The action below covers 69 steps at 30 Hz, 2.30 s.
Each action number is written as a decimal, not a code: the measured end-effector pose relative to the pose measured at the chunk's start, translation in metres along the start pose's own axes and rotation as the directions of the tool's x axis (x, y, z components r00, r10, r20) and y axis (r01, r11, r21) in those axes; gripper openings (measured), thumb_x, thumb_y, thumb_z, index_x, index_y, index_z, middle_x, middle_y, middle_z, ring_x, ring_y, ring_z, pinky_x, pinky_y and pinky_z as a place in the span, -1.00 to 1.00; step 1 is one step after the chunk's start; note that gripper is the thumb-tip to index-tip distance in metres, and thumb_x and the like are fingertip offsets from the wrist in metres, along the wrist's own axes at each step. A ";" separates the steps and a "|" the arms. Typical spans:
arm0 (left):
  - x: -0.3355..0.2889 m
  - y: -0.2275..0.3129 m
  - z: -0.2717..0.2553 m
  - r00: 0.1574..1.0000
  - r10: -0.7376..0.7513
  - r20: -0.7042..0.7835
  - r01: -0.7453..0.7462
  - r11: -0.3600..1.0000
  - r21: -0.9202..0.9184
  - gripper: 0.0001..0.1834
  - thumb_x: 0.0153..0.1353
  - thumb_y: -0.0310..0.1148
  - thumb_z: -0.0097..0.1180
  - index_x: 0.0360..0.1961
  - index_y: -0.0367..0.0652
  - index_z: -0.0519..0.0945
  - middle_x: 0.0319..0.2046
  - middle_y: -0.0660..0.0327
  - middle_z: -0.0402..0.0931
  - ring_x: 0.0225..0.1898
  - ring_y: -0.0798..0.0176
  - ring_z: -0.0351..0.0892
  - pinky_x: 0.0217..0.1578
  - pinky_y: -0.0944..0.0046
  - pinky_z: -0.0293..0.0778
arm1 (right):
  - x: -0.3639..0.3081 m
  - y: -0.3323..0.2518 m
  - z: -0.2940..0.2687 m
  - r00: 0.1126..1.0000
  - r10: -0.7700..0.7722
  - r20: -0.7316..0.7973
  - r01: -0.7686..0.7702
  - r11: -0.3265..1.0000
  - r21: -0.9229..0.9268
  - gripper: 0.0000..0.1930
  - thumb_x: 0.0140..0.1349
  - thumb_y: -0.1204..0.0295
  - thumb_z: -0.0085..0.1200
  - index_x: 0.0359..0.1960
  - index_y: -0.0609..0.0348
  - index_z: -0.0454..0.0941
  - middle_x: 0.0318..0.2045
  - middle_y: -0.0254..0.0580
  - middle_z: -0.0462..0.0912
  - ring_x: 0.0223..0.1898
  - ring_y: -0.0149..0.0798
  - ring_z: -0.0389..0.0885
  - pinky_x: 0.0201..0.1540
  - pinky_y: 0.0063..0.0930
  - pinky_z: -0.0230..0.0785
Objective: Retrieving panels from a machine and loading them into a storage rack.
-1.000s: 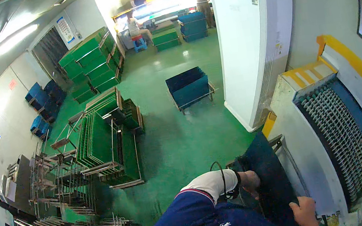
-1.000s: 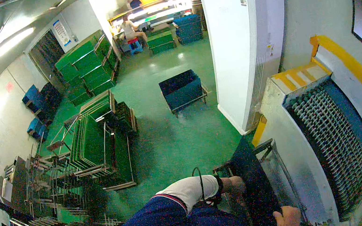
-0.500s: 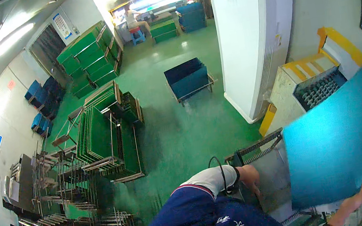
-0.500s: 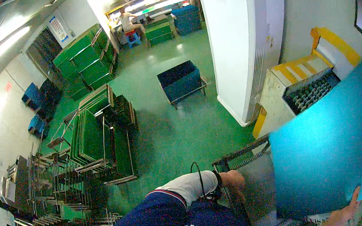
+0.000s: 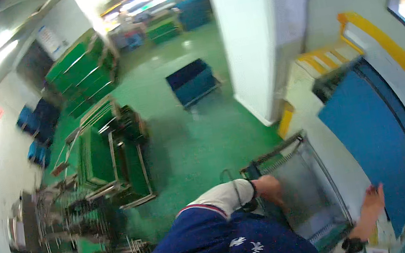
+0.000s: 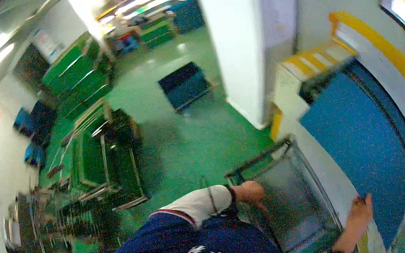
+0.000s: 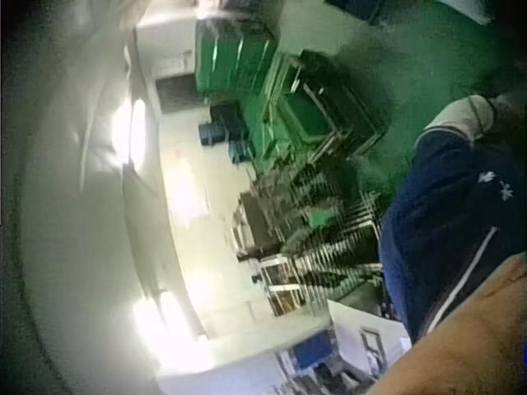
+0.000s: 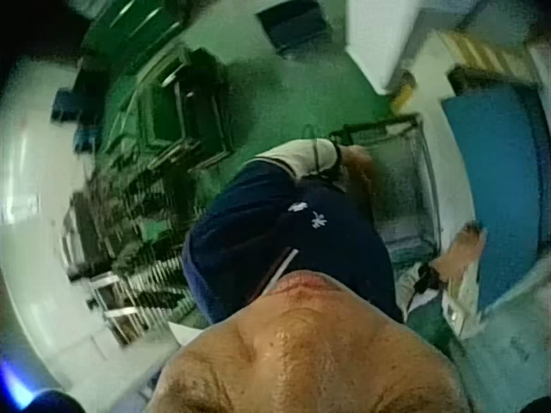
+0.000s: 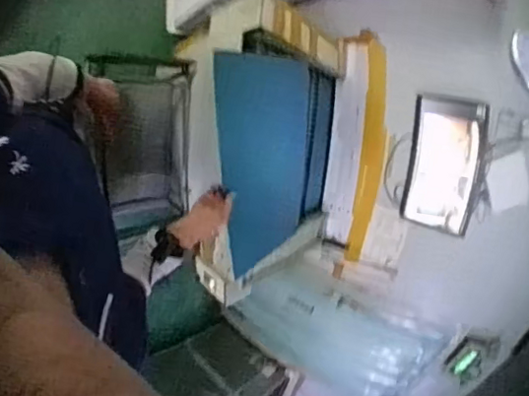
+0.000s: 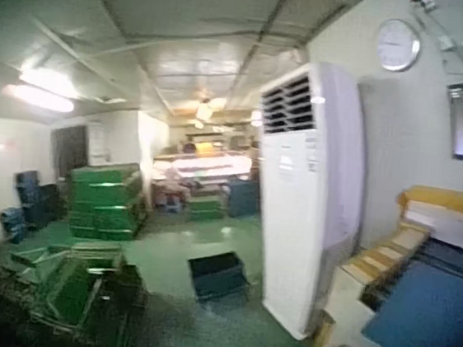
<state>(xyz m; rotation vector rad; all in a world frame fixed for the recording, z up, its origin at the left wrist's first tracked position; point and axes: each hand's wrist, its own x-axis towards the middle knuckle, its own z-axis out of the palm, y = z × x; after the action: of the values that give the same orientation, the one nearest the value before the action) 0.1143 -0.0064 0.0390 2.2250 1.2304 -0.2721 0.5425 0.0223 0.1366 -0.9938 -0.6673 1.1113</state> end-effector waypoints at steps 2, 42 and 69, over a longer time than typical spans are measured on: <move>0.002 0.002 -0.006 0.991 0.096 -0.095 -0.095 0.995 0.011 -0.17 -0.14 0.51 0.00 -0.44 -0.16 0.65 -0.46 0.01 0.60 -0.38 -0.09 0.58 -0.34 0.01 0.47 | 0.033 0.037 -0.069 0.997 -0.059 0.041 0.057 0.997 0.050 -0.59 0.27 0.38 -0.02 0.10 0.37 0.36 -0.34 -0.13 0.52 -0.38 -0.29 0.48 -0.25 -0.46 0.45; 0.002 0.024 -0.031 0.997 0.002 0.079 -0.009 0.995 0.098 -0.20 -0.07 0.50 -0.08 -0.42 -0.12 0.65 -0.38 0.08 0.59 -0.25 -0.03 0.58 -0.25 0.03 0.48 | 0.150 -0.004 0.106 0.884 0.427 0.189 -0.447 0.892 0.075 -0.47 0.28 -0.02 -0.05 -0.18 0.32 0.52 -0.26 -0.03 0.67 -0.42 -0.28 0.65 -0.48 -0.54 0.48; 0.002 0.037 -0.044 0.999 0.017 0.044 -0.019 0.998 0.060 -0.23 -0.04 0.46 -0.05 -0.46 -0.14 0.67 -0.43 0.04 0.56 -0.30 -0.04 0.57 -0.27 0.04 0.48 | 0.190 0.007 0.087 0.921 -0.234 0.310 0.283 -0.141 -0.949 -0.49 0.18 -0.02 0.02 0.18 -0.31 0.41 0.29 -0.10 0.24 0.32 0.07 0.11 0.29 0.06 -0.07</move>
<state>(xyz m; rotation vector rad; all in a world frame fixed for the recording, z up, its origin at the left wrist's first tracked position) 0.1413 0.0050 0.0880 2.2687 1.1935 -0.3533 0.5288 0.2299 0.1618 -2.0001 -1.8150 -0.0551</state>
